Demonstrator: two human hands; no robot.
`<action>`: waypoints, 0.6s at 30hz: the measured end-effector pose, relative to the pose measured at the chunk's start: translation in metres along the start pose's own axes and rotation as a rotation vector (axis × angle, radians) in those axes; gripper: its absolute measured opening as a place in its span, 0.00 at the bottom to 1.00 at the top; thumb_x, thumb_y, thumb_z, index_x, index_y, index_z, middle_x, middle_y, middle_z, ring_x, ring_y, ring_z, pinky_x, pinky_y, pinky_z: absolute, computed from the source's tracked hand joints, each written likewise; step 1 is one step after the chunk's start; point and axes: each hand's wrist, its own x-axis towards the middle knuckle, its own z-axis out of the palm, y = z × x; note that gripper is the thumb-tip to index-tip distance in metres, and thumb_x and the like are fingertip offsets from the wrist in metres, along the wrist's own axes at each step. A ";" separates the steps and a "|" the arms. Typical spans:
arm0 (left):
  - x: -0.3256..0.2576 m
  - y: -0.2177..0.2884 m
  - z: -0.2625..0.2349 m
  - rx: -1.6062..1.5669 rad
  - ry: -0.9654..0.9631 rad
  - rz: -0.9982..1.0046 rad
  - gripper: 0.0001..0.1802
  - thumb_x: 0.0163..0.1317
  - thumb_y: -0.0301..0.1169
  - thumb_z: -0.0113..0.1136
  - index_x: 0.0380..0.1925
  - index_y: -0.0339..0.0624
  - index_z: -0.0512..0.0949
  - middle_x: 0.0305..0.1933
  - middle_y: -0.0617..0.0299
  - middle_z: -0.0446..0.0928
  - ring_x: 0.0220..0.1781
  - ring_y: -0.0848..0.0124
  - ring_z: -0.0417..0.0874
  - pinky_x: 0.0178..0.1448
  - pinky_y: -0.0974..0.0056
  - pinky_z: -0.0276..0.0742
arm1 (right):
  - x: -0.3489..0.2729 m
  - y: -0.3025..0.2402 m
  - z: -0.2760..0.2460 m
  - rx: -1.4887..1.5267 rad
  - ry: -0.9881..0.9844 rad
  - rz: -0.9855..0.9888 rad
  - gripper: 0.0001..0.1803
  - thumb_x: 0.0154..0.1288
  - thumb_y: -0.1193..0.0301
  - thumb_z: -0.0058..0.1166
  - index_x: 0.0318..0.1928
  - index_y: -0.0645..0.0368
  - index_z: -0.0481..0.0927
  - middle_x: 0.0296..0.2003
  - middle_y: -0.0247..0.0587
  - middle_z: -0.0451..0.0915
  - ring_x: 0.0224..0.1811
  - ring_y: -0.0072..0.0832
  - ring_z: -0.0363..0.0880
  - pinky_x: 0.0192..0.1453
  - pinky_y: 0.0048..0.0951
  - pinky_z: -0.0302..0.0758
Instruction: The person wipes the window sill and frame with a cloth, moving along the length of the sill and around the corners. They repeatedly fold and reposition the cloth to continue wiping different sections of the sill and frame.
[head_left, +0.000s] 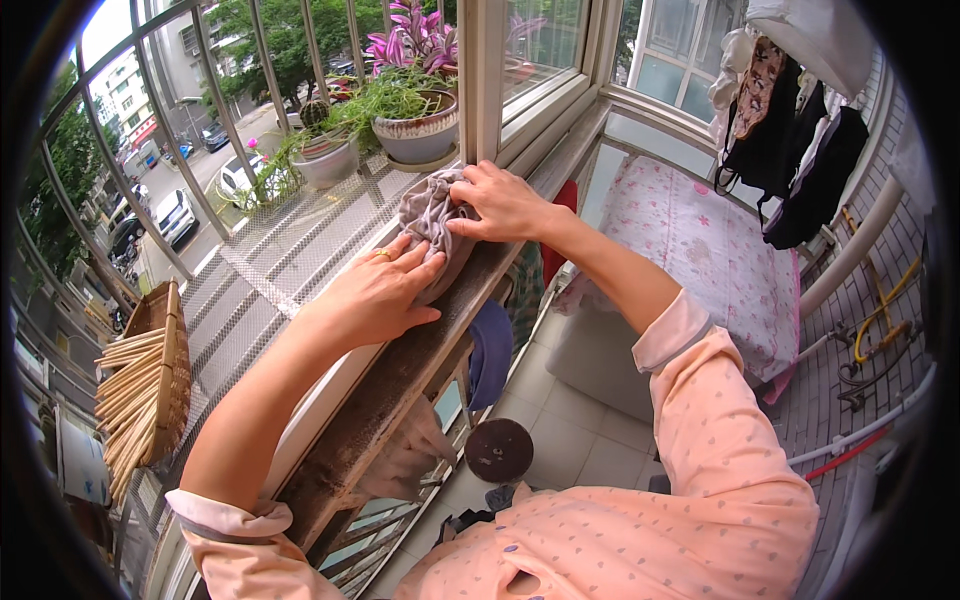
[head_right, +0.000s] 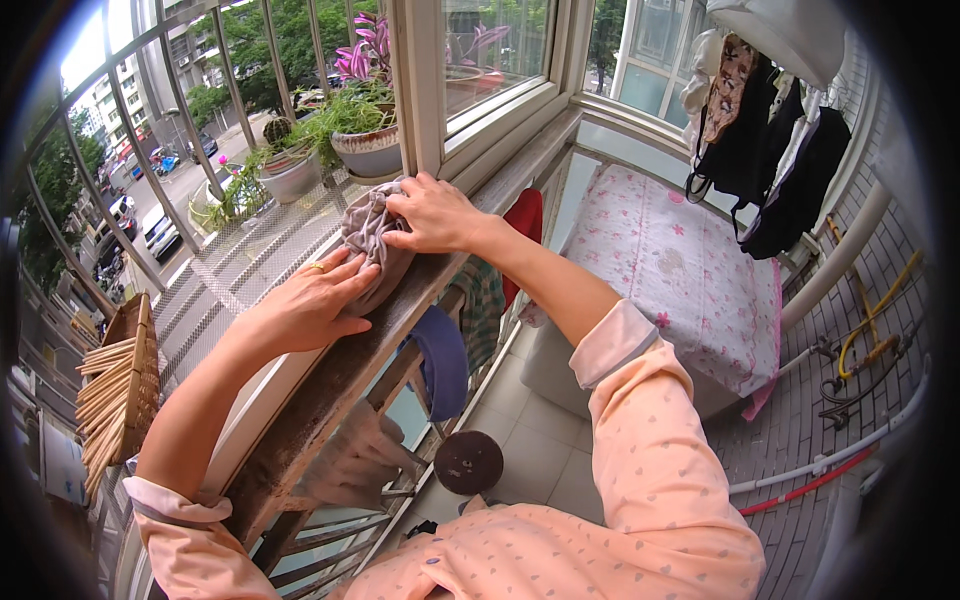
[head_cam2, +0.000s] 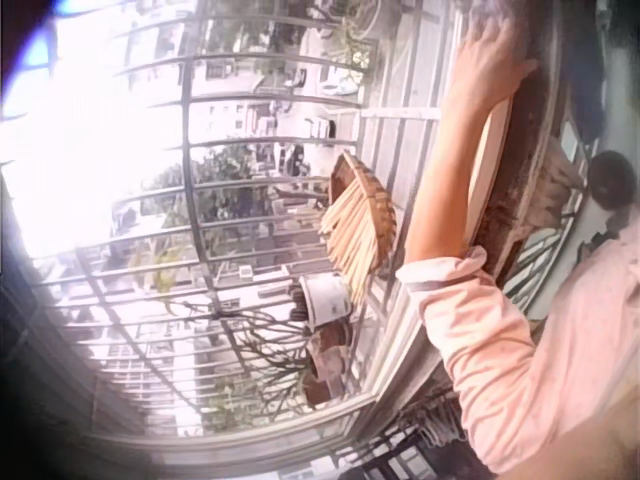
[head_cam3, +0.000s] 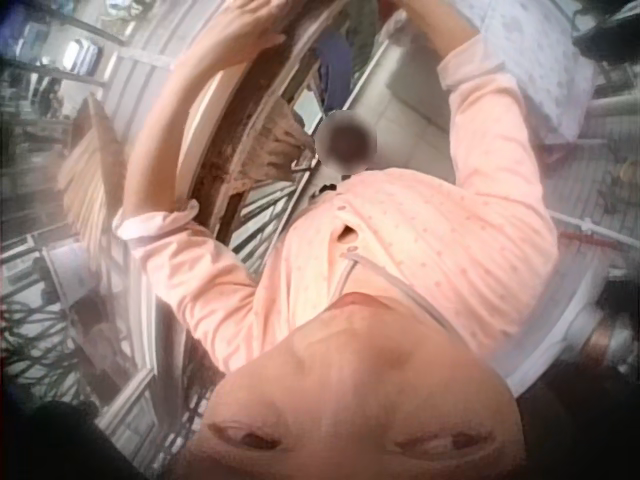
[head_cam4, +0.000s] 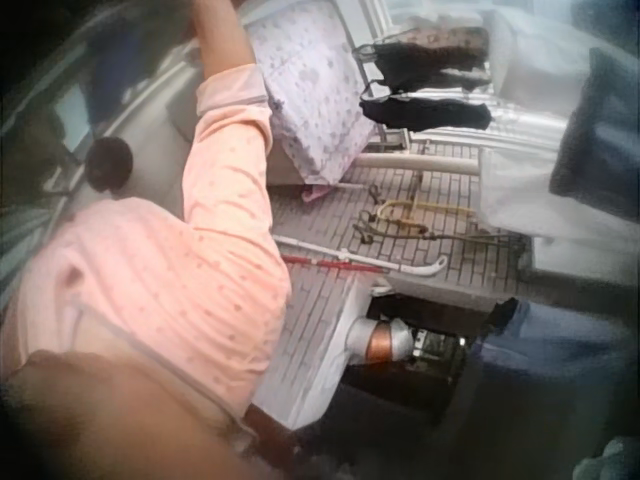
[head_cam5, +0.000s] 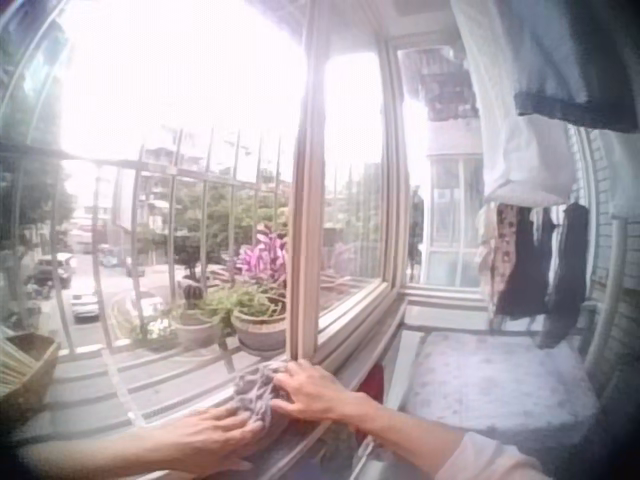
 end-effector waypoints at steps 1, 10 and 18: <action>-0.001 -0.001 0.002 -0.016 0.033 0.029 0.38 0.59 0.47 0.58 0.63 0.35 0.61 0.66 0.43 0.61 0.72 0.48 0.53 0.72 0.54 0.55 | 0.001 -0.004 -0.001 -0.024 -0.007 0.037 0.22 0.58 0.51 0.54 0.38 0.58 0.77 0.41 0.46 0.72 0.49 0.44 0.69 0.53 0.41 0.70; -0.029 0.001 0.008 0.061 -0.017 0.021 0.42 0.56 0.47 0.60 0.64 0.32 0.59 0.67 0.44 0.58 0.68 0.47 0.59 0.70 0.57 0.58 | 0.008 -0.040 -0.003 -0.141 -0.061 0.187 0.19 0.54 0.52 0.52 0.36 0.54 0.79 0.38 0.44 0.74 0.48 0.42 0.71 0.47 0.42 0.74; -0.090 0.003 -0.008 -0.104 -0.113 0.058 0.42 0.55 0.47 0.59 0.64 0.35 0.59 0.60 0.46 0.65 0.60 0.48 0.68 0.64 0.55 0.64 | 0.014 -0.116 -0.012 -0.132 -0.126 0.162 0.17 0.53 0.53 0.53 0.34 0.53 0.80 0.36 0.42 0.74 0.45 0.40 0.72 0.44 0.41 0.74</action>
